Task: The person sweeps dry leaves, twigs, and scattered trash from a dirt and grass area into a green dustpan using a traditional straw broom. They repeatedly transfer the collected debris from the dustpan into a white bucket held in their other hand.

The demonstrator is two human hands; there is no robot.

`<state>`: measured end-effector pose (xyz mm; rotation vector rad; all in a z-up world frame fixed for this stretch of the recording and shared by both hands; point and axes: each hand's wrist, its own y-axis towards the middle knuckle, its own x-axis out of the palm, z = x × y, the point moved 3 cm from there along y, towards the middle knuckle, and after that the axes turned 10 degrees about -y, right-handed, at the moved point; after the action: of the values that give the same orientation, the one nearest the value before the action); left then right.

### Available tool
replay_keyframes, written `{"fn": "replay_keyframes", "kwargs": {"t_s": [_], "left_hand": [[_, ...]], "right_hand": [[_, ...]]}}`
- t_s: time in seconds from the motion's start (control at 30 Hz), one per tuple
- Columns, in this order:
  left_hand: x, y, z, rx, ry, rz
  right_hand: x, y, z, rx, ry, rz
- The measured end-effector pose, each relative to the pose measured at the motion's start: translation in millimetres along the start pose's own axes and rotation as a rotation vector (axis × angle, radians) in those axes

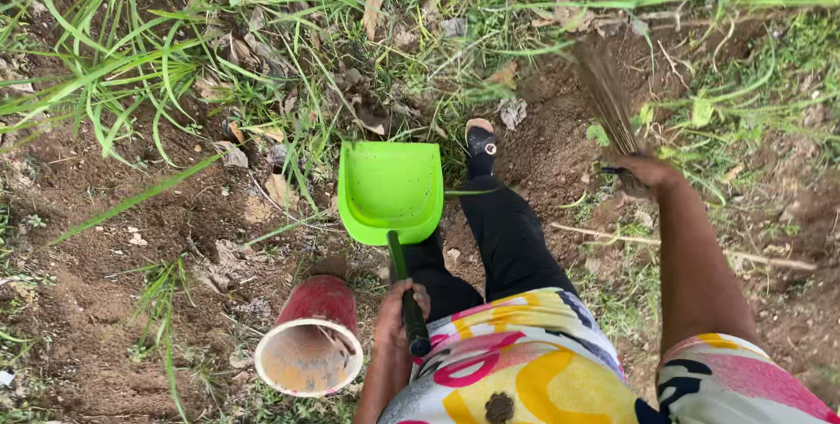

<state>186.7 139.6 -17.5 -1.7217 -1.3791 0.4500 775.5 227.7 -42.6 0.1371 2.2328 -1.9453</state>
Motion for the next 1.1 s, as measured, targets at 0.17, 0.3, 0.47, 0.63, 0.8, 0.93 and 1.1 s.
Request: {"fn": "replay_keyframes", "kwargs": {"t_s": [0.17, 0.3, 0.47, 0.63, 0.8, 0.93, 1.1], "left_hand": [[43.6, 19.8, -82.1, 0.293, 0.243, 0.343], [89.5, 76.3, -91.1, 0.405, 0.490, 0.329], [137.2, 157.8, -78.9, 0.299, 0.406, 0.181], [146.1, 166.2, -84.5, 0.352, 0.293, 0.205], [127.7, 145.9, -65.3, 0.395, 0.291, 0.244], [101.0, 122.6, -49.5, 0.438, 0.198, 0.283], [91.9, 107.2, -40.6, 0.398, -0.010, 0.279]], "right_hand": [[4.5, 101.1, -71.0, 0.160, 0.176, 0.109], [23.9, 94.2, -120.6, 0.018, -0.265, -0.112], [-60.1, -11.9, -92.4, 0.011, -0.412, -0.255], [-132.2, 9.4, -63.6, 0.081, -0.004, -0.077], [-96.5, 138.6, -122.4, 0.054, 0.062, -0.135], [28.8, 167.0, -194.3, 0.045, -0.106, -0.360], [73.8, 67.1, -222.0, -0.094, -0.708, -0.195]]}}
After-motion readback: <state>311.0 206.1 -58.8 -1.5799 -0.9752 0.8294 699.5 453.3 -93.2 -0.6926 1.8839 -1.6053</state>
